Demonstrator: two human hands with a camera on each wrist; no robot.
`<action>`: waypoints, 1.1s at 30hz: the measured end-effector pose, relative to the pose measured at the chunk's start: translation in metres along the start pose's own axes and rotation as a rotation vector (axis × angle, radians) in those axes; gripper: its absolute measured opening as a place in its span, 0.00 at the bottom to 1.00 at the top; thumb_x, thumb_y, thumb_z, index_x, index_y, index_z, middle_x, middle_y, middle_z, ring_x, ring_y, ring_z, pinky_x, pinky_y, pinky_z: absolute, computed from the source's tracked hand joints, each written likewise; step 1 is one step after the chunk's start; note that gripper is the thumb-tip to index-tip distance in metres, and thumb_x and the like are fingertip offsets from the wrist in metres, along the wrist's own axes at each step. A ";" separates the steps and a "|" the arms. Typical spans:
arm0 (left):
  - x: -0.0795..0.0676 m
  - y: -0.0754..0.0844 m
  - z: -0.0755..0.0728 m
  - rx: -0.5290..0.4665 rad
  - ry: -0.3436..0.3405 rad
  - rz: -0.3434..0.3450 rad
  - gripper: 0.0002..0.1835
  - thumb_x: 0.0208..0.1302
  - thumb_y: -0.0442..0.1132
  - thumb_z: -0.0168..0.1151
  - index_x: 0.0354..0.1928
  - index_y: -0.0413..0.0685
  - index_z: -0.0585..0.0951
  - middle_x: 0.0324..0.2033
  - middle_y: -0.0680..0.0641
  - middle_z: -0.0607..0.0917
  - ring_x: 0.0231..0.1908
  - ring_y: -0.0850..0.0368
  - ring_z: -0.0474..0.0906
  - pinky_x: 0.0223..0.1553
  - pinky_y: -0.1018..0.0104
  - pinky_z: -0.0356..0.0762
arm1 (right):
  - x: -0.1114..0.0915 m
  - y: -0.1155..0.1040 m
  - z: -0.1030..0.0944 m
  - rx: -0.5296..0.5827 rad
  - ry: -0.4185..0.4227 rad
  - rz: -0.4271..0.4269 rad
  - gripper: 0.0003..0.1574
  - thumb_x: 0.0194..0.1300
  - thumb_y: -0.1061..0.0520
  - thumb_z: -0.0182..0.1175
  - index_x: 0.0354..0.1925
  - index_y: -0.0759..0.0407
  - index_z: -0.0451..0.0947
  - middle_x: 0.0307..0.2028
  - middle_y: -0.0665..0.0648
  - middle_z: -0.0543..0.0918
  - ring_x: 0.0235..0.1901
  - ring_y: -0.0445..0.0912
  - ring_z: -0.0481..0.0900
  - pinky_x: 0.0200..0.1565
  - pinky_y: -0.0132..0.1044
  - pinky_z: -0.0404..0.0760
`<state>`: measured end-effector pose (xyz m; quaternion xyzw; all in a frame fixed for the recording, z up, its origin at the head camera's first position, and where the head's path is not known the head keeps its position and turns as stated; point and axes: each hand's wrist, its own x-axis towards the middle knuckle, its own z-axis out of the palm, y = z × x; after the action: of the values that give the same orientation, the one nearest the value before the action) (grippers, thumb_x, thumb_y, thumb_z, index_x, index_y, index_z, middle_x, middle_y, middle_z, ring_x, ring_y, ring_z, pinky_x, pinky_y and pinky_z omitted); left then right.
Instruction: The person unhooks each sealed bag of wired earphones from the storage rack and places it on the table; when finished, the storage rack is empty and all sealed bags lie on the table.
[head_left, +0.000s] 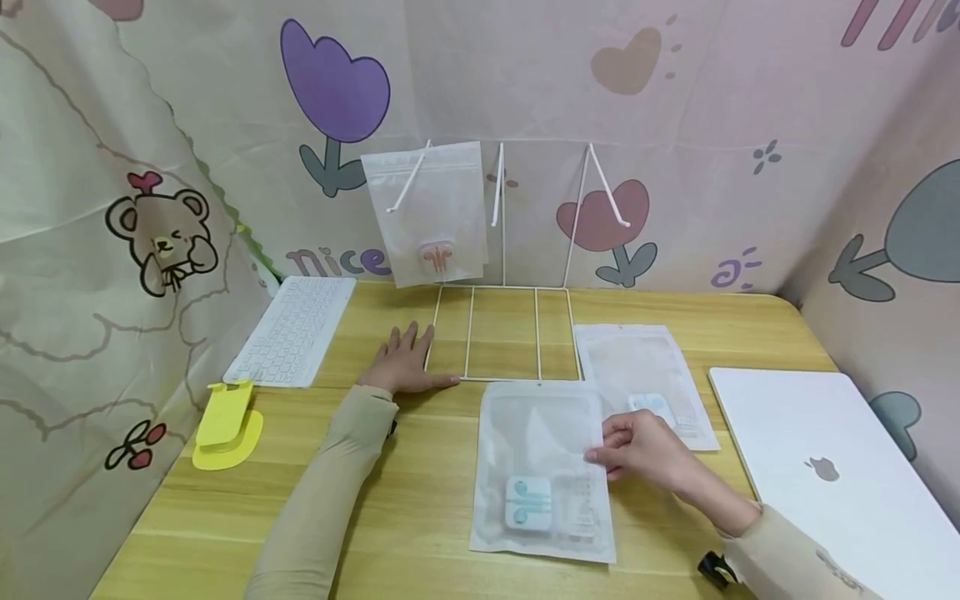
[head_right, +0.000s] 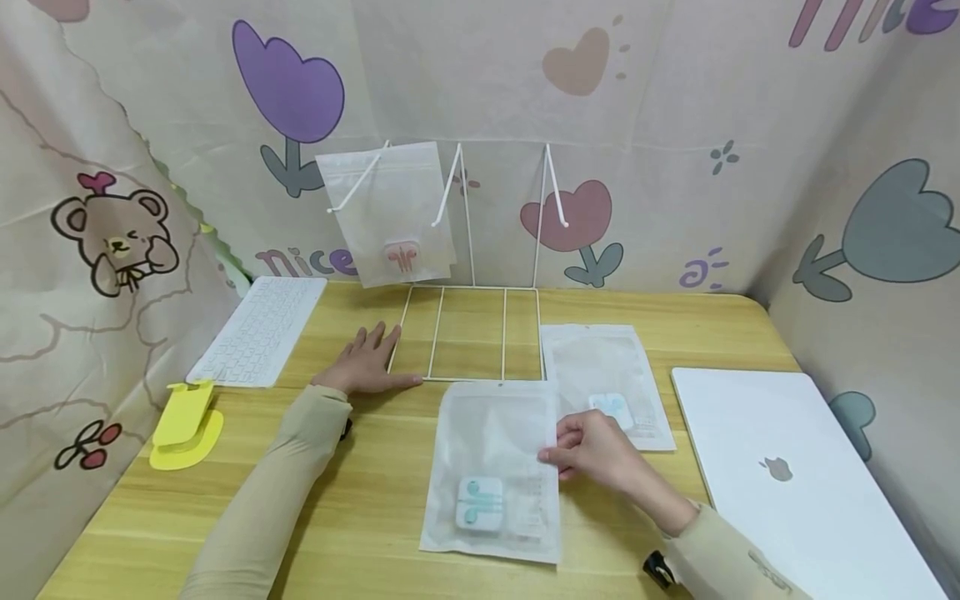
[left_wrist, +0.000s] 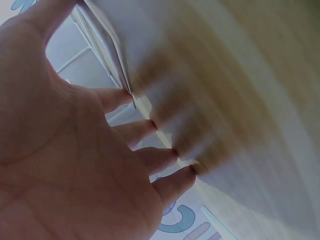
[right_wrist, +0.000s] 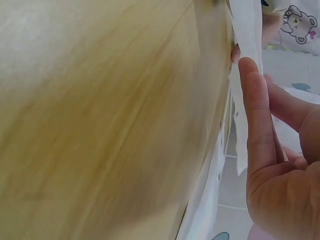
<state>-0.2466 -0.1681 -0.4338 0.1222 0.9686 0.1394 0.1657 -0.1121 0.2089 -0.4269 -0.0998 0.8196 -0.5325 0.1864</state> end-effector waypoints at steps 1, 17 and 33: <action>0.000 0.000 0.000 0.002 0.000 0.000 0.61 0.57 0.75 0.56 0.79 0.45 0.43 0.76 0.34 0.40 0.72 0.29 0.31 0.68 0.34 0.38 | 0.000 0.000 0.001 -0.002 -0.002 0.003 0.20 0.59 0.59 0.72 0.23 0.66 0.71 0.23 0.58 0.85 0.23 0.52 0.85 0.28 0.44 0.85; 0.003 -0.002 0.002 0.004 -0.005 0.000 0.61 0.57 0.76 0.56 0.79 0.46 0.42 0.76 0.34 0.39 0.72 0.30 0.30 0.68 0.34 0.37 | 0.003 0.004 0.005 -0.032 -0.064 0.031 0.18 0.61 0.58 0.71 0.23 0.66 0.75 0.19 0.58 0.84 0.20 0.53 0.84 0.26 0.43 0.84; 0.003 -0.002 0.002 0.002 -0.008 -0.012 0.62 0.56 0.76 0.56 0.79 0.48 0.41 0.76 0.36 0.39 0.73 0.32 0.30 0.69 0.36 0.36 | -0.004 -0.001 0.007 -0.117 0.033 0.050 0.18 0.58 0.58 0.73 0.40 0.70 0.81 0.21 0.53 0.85 0.20 0.49 0.84 0.24 0.38 0.84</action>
<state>-0.2490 -0.1685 -0.4367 0.1171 0.9687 0.1372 0.1702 -0.1058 0.2037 -0.4277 -0.0813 0.8546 -0.4802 0.1802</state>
